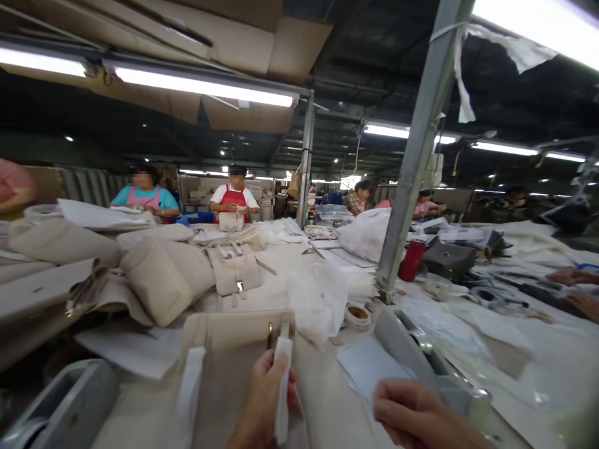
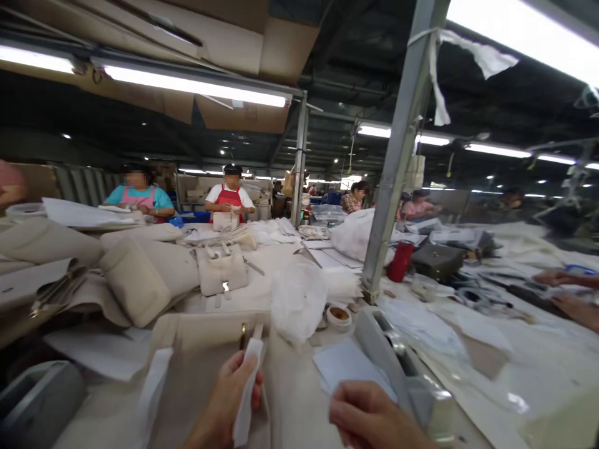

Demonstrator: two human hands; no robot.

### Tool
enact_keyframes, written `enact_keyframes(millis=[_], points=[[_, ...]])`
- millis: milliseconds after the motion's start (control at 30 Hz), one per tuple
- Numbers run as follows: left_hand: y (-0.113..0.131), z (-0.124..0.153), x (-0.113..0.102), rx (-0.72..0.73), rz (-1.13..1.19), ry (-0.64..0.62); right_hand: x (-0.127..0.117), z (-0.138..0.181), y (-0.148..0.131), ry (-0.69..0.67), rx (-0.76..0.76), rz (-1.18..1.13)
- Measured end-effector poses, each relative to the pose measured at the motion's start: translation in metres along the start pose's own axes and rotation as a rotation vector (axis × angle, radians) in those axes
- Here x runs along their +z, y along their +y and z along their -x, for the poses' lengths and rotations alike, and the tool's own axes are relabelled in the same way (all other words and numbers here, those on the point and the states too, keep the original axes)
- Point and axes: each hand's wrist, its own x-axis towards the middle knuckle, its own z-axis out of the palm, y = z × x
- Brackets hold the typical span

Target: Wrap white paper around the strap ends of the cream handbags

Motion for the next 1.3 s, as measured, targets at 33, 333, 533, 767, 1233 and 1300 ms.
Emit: enact_keyframes(millis=[33, 333, 533, 767, 1233, 1300], points=[[-0.001, 0.0, 0.0, 0.004, -0.012, 0.006, 0.02, -0.015, -0.022, -0.052, -0.055, -0.025], [-0.017, -0.015, -0.001, 0.017, 0.005, -0.007, 0.075, -0.118, -0.049, -0.069, -0.154, 0.134], [-0.018, -0.017, 0.0, -0.009, 0.024, -0.011, 0.074, -0.128, -0.04, -0.05, -0.085, 0.11], [-0.009, -0.013, -0.001, -0.049, 0.05, -0.035, 0.074, -0.122, -0.033, -0.164, 0.055, -0.154], [0.004, 0.0, -0.001, -0.092, -0.066, -0.085, 0.091, -0.127, -0.015, -0.046, -0.06, -0.172], [0.004, 0.002, -0.001, -0.084, -0.085, -0.08, 0.092, -0.127, -0.014, -0.041, -0.058, -0.152]])
